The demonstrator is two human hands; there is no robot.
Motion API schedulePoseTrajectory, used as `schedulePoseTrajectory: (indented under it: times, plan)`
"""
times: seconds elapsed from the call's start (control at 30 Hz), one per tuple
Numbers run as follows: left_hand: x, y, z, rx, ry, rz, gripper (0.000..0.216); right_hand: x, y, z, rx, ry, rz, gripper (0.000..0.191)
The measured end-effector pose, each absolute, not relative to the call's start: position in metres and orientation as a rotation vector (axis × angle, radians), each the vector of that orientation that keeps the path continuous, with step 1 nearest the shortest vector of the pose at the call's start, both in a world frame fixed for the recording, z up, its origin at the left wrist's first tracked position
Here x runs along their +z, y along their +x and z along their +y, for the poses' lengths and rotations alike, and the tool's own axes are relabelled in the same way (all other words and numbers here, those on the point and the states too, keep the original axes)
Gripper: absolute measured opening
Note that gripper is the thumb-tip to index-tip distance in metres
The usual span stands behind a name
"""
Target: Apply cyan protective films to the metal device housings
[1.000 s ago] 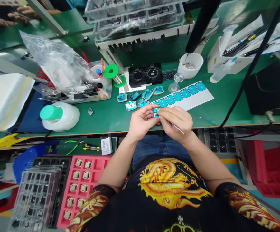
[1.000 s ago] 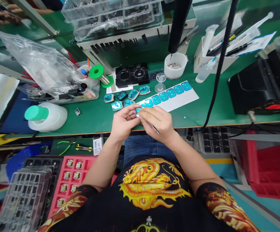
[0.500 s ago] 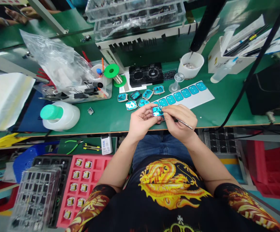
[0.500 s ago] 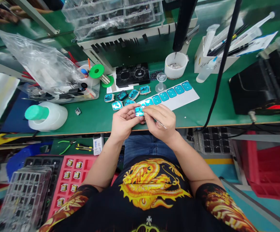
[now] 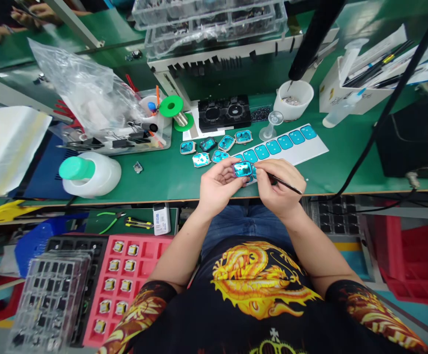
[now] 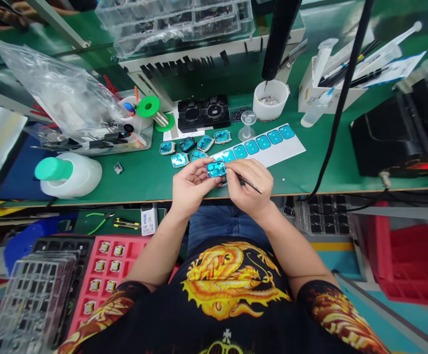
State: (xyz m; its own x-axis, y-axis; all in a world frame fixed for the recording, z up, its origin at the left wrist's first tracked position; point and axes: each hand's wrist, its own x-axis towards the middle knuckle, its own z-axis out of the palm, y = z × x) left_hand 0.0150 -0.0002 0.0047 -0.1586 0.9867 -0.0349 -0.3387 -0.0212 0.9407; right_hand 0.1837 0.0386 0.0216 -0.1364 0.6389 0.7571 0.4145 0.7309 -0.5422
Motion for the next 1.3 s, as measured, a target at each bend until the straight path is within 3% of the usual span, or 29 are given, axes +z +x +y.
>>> schedulePoseTrajectory:
  times: [1.3]
  plan:
    - [-0.006,0.021,-0.003,1.505,1.111,1.206,0.046,0.011,0.19,0.034,0.205,-0.811,-1.808,0.02]
